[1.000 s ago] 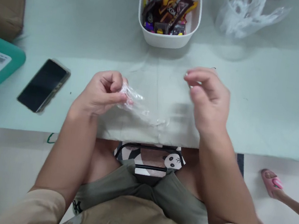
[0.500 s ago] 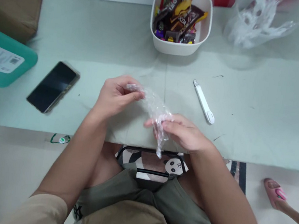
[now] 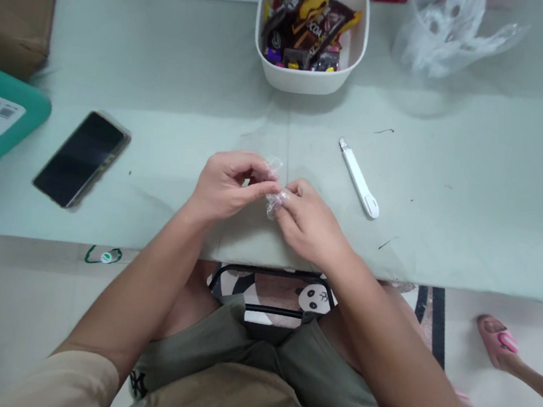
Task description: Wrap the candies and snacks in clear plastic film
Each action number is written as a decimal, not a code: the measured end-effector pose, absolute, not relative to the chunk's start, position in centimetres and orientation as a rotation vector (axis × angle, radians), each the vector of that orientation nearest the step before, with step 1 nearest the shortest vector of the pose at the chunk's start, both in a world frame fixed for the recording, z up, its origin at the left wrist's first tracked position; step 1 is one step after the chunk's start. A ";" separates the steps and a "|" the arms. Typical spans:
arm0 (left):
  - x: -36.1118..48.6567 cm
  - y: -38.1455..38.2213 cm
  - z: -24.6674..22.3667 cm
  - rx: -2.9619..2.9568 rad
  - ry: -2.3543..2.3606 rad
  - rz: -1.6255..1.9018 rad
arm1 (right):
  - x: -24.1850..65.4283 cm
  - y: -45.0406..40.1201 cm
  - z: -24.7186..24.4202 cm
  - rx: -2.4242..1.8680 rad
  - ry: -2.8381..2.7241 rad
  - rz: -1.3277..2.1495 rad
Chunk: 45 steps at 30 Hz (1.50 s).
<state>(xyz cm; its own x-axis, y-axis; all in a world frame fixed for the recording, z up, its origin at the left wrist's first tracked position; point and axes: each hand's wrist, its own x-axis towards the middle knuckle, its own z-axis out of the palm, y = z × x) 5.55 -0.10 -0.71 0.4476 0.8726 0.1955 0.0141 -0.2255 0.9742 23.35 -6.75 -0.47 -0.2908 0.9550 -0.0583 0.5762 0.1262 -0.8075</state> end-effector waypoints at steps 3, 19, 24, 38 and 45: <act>6.1 -0.2 -1.5 1.634 0.764 1.055 | 23.4 -6.9 -0.7 -1.382 -1.877 1.082; 6.4 -0.5 -1.1 1.171 0.802 0.765 | 23.1 -7.1 0.8 -1.415 -1.225 1.104; 6.6 -0.5 -0.7 0.790 0.885 0.700 | 23.4 -7.1 0.8 -1.423 -1.674 0.580; 7.8 -2.6 0.5 0.321 0.685 0.659 | 22.8 -6.0 -0.6 -1.419 -1.845 0.255; 7.3 -1.8 -0.2 0.805 0.822 0.671 | 23.0 -6.2 0.1 -1.440 -1.884 0.348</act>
